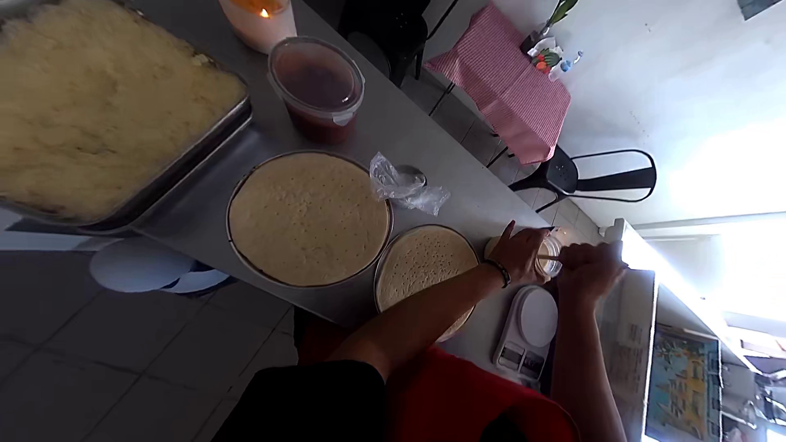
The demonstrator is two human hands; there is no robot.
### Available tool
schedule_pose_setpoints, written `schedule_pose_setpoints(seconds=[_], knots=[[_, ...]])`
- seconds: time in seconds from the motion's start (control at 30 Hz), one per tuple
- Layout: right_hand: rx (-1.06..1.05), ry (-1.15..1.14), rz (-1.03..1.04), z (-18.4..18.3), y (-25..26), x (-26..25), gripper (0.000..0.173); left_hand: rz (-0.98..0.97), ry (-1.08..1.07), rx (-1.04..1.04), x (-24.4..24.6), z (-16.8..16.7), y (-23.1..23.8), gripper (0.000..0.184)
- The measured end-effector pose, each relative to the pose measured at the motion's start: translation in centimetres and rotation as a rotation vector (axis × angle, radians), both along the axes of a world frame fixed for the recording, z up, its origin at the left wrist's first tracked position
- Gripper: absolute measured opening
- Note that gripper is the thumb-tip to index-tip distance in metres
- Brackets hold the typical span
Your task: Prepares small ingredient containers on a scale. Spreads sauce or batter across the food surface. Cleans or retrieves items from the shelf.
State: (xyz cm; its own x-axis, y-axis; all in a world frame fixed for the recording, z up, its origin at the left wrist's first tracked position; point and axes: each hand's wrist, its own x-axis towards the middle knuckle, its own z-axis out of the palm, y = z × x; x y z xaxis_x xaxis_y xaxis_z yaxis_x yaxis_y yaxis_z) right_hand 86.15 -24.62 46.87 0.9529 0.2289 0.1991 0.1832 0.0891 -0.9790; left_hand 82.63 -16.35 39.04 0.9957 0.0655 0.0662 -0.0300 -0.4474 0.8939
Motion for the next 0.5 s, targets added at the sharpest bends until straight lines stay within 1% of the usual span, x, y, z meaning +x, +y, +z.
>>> schedule_pose_setpoints(seconds=[0.07,0.2,0.3,0.43,0.5], knots=[[-0.031,0.014,0.035,-1.5,-0.8,0.0,0.053,-0.010,0.015,0.000,-0.2,-0.1,-0.5,0.103],[0.000,-0.030,0.023,0.2,0.0,0.1,0.053,-0.007,-0.001,0.011,0.0,0.0,0.1,0.102],[-0.051,0.011,0.037,-1.7,-1.0,0.5,0.053,-0.024,-0.002,0.022,-0.1,-0.1,-0.2,0.100],[-0.007,-0.037,0.024,-0.3,-0.5,1.1,0.051,-0.079,-0.042,0.078,0.5,-0.2,0.7,0.104],[-0.027,0.013,0.034,-1.5,-1.2,1.3,0.050,-0.107,-0.018,0.041,0.7,-0.4,0.7,0.108]])
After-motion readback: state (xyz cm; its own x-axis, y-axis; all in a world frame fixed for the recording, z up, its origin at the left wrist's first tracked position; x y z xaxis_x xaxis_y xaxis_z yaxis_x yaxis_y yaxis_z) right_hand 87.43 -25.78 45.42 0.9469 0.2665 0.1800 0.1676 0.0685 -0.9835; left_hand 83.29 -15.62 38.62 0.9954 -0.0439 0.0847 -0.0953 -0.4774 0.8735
